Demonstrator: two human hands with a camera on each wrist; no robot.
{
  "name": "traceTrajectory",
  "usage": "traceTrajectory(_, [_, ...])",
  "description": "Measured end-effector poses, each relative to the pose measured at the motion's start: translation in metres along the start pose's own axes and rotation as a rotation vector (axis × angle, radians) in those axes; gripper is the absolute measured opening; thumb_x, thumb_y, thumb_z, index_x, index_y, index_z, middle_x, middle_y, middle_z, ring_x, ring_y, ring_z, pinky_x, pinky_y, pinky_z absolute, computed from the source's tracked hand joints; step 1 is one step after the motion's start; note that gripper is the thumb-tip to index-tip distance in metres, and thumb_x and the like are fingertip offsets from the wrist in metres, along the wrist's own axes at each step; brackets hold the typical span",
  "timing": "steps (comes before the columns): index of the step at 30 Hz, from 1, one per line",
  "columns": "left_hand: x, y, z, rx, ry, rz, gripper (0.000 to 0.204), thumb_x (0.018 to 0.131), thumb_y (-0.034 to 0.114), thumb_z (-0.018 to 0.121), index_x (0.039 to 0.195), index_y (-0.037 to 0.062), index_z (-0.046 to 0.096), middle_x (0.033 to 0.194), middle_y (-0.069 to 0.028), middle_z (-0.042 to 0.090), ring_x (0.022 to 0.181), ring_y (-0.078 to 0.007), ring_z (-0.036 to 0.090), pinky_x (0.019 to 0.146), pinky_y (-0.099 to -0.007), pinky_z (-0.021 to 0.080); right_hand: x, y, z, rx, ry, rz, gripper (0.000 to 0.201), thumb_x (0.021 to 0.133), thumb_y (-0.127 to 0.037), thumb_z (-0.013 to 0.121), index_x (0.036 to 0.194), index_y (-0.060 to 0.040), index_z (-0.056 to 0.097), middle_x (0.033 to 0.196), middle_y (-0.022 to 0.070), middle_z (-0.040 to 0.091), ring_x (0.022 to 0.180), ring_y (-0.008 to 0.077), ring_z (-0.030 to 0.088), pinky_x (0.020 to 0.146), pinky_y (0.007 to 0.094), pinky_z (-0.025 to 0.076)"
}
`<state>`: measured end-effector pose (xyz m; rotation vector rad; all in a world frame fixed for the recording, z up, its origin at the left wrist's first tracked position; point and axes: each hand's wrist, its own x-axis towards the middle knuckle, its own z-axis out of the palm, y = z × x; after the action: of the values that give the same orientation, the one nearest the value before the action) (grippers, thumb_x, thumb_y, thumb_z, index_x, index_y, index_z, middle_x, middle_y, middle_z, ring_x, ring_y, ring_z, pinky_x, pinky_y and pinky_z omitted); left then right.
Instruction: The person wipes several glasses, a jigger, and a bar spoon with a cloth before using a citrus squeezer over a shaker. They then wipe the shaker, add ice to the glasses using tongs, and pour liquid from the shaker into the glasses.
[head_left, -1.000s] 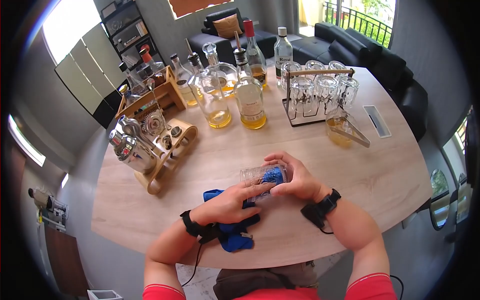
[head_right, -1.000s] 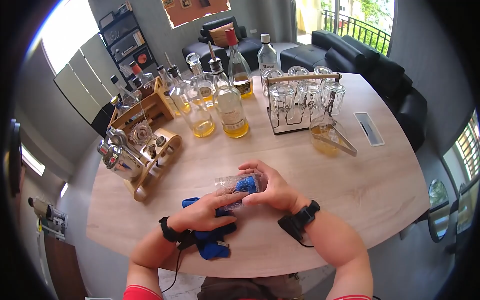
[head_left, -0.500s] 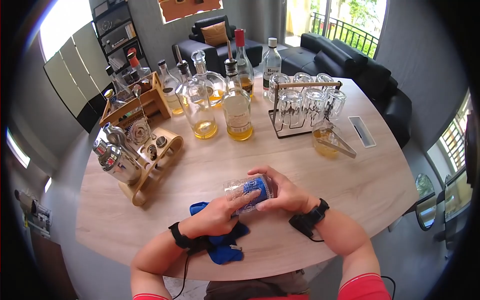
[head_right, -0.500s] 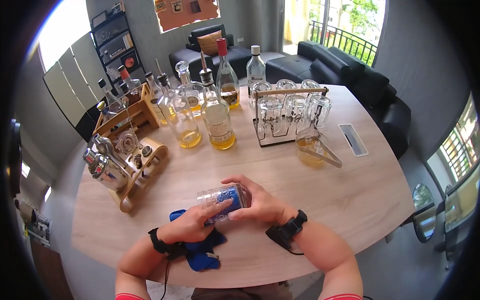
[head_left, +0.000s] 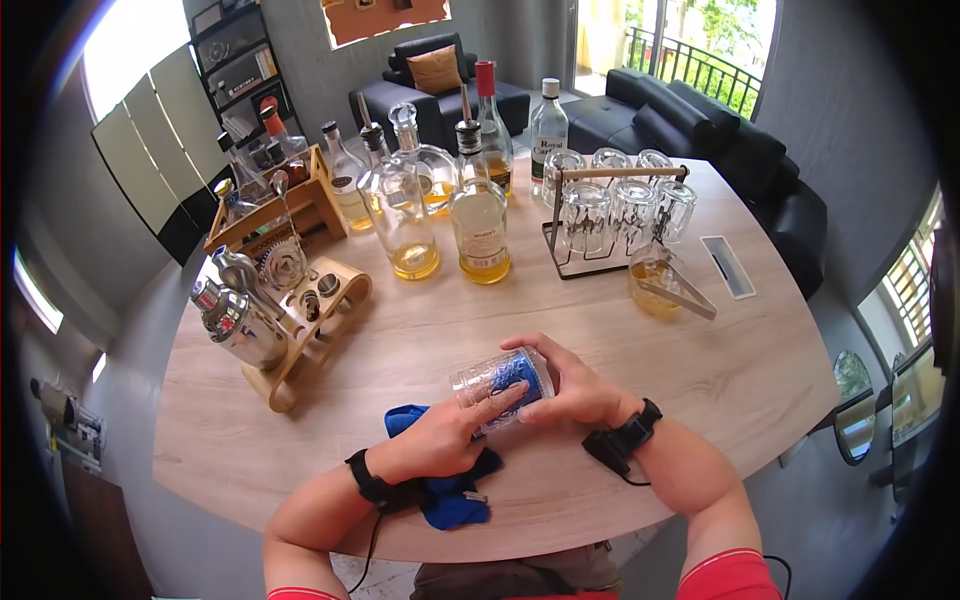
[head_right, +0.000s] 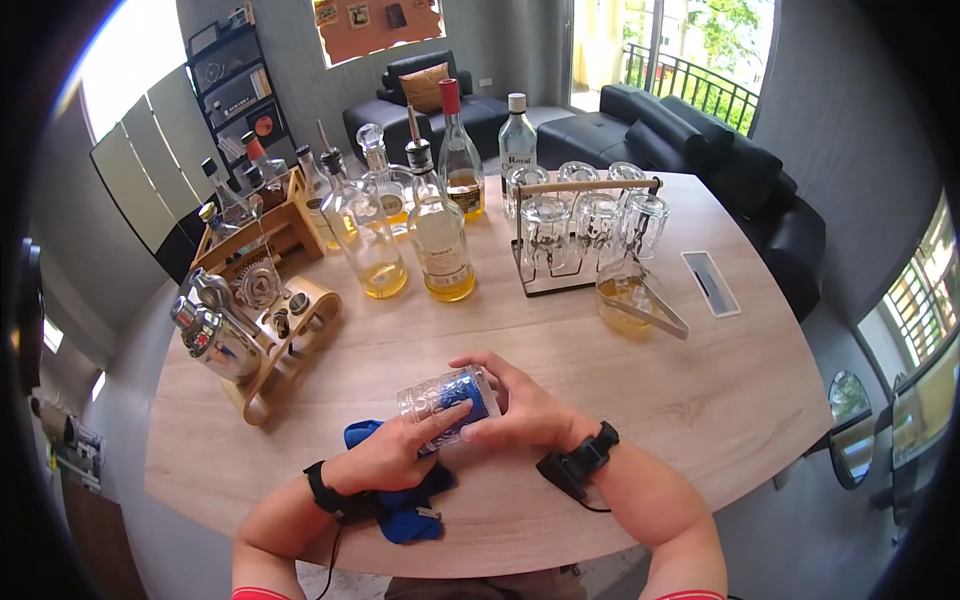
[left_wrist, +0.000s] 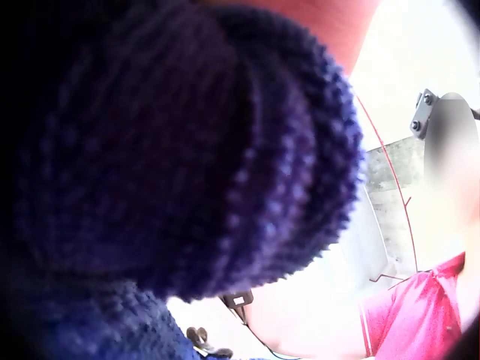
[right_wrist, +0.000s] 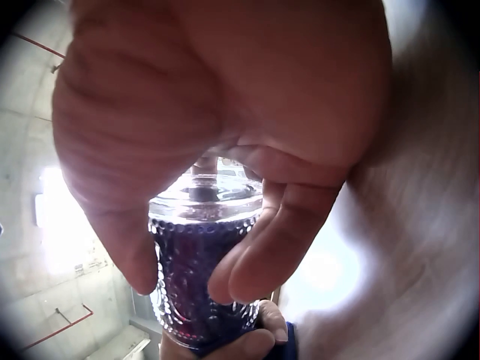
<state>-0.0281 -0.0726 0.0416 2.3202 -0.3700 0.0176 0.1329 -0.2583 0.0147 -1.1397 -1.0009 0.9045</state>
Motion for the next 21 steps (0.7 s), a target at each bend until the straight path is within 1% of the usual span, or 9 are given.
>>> traceTrajectory(1, [-0.001, -0.001, 0.000, 0.015, -0.006, 0.015, 0.089, 0.074, -0.007, 0.064, 0.156, 0.0165, 0.038, 0.143, -0.0255, 0.049, 0.125, -0.0474, 0.054, 0.101, -0.0467, 0.051, -0.001, -0.008, 0.001, 0.002, -0.001, 0.001, 0.080, 0.081, -0.024, 0.084, 0.146, -0.0119, 0.040, 0.121, 0.0081, 0.061, 0.104, 0.0155, 0.063, 0.072, 0.0271, 0.057])
traceTrajectory(3, [-0.002, -0.002, 0.000, 0.031, -0.008, 0.026, 0.089, 0.074, -0.006, 0.067, 0.156, 0.0160, 0.038, 0.140, -0.0255, 0.052, 0.124, -0.0481, 0.054, 0.101, -0.0466, 0.051, -0.001, -0.032, 0.001, -0.048, 0.013, 0.405, 0.085, 0.078, -0.021, 0.086, 0.147, -0.0114, 0.039, 0.125, 0.0084, 0.060, 0.116, 0.0182, 0.058, 0.094, 0.0325, 0.052])
traceTrajectory(6, [-0.002, 0.001, 0.001, 0.039, 0.012, 0.037, 0.088, 0.074, -0.007, 0.066, 0.155, 0.0166, 0.040, 0.139, -0.0257, 0.052, 0.123, -0.0487, 0.055, 0.101, -0.0472, 0.050, 0.003, -0.032, 0.002, 0.088, 0.041, 0.492, 0.085, 0.077, -0.021, 0.087, 0.147, -0.0119, 0.039, 0.123, 0.0078, 0.060, 0.111, 0.0167, 0.059, 0.094, 0.0314, 0.052])
traceTrajectory(7, [-0.001, 0.004, 0.001, 0.043, 0.009, 0.000, 0.087, 0.074, -0.007, 0.063, 0.154, 0.0161, 0.041, 0.142, -0.0258, 0.050, 0.124, -0.0481, 0.054, 0.101, -0.0471, 0.050, 0.003, -0.027, 0.004, 0.088, 0.041, 0.492, 0.085, 0.077, -0.021, 0.087, 0.147, -0.0119, 0.039, 0.123, 0.0078, 0.060, 0.111, 0.0167, 0.059, 0.094, 0.0314, 0.052])
traceTrajectory(9, [0.000, 0.005, 0.002, 0.047, 0.004, -0.037, 0.086, 0.074, -0.008, 0.061, 0.154, 0.0157, 0.041, 0.145, -0.0258, 0.047, 0.125, -0.0475, 0.053, 0.102, -0.0470, 0.050, 0.003, -0.009, 0.008, 0.042, 0.059, 0.018, 0.081, 0.078, -0.023, 0.086, 0.145, -0.0115, 0.042, 0.117, 0.0069, 0.062, 0.096, 0.0132, 0.063, 0.076, 0.0266, 0.055])
traceTrajectory(12, [0.001, 0.003, 0.005, 0.074, 0.108, 0.048, 0.082, 0.075, -0.006, 0.065, 0.152, 0.0159, 0.045, 0.137, -0.0254, 0.053, 0.118, -0.0476, 0.058, 0.097, -0.0483, 0.052, 0.004, -0.001, 0.010, 0.038, 0.092, -0.083, 0.081, 0.077, -0.023, 0.087, 0.144, -0.0114, 0.043, 0.114, 0.0064, 0.063, 0.087, 0.0117, 0.063, 0.066, 0.0242, 0.054])
traceTrajectory(15, [0.000, 0.004, 0.004, 0.072, 0.066, 0.020, 0.080, 0.074, -0.007, 0.065, 0.149, 0.0136, 0.047, 0.138, -0.0243, 0.053, 0.115, -0.0467, 0.059, 0.096, -0.0480, 0.053, -0.001, -0.018, 0.007, 0.030, 0.081, 0.153, 0.080, 0.077, -0.027, 0.087, 0.143, -0.0101, 0.044, 0.114, 0.0072, 0.063, 0.088, 0.0133, 0.064, 0.067, 0.0264, 0.056])
traceTrajectory(18, [-0.001, 0.008, 0.003, 0.223, 0.068, 0.082, 0.075, 0.070, -0.006, 0.065, 0.142, 0.0106, 0.054, 0.138, -0.0234, 0.055, 0.115, -0.0453, 0.060, 0.096, -0.0473, 0.053, 0.000, -0.019, 0.011, 0.123, 0.132, 0.231, 0.076, 0.082, -0.038, 0.081, 0.140, -0.0059, 0.045, 0.112, 0.0078, 0.063, 0.084, 0.0127, 0.064, 0.060, 0.0255, 0.055])
traceTrajectory(21, [0.004, 0.010, 0.009, 0.458, 0.234, 0.158, 0.059, 0.068, -0.001, 0.064, 0.127, 0.0071, 0.066, 0.138, -0.0182, 0.058, 0.113, -0.0387, 0.062, 0.092, -0.0457, 0.053, 0.001, -0.009, 0.009, 0.228, 0.199, 0.136, 0.069, 0.089, -0.043, 0.074, 0.137, -0.0033, 0.046, 0.109, 0.0072, 0.064, 0.085, 0.0125, 0.064, 0.058, 0.0243, 0.054])
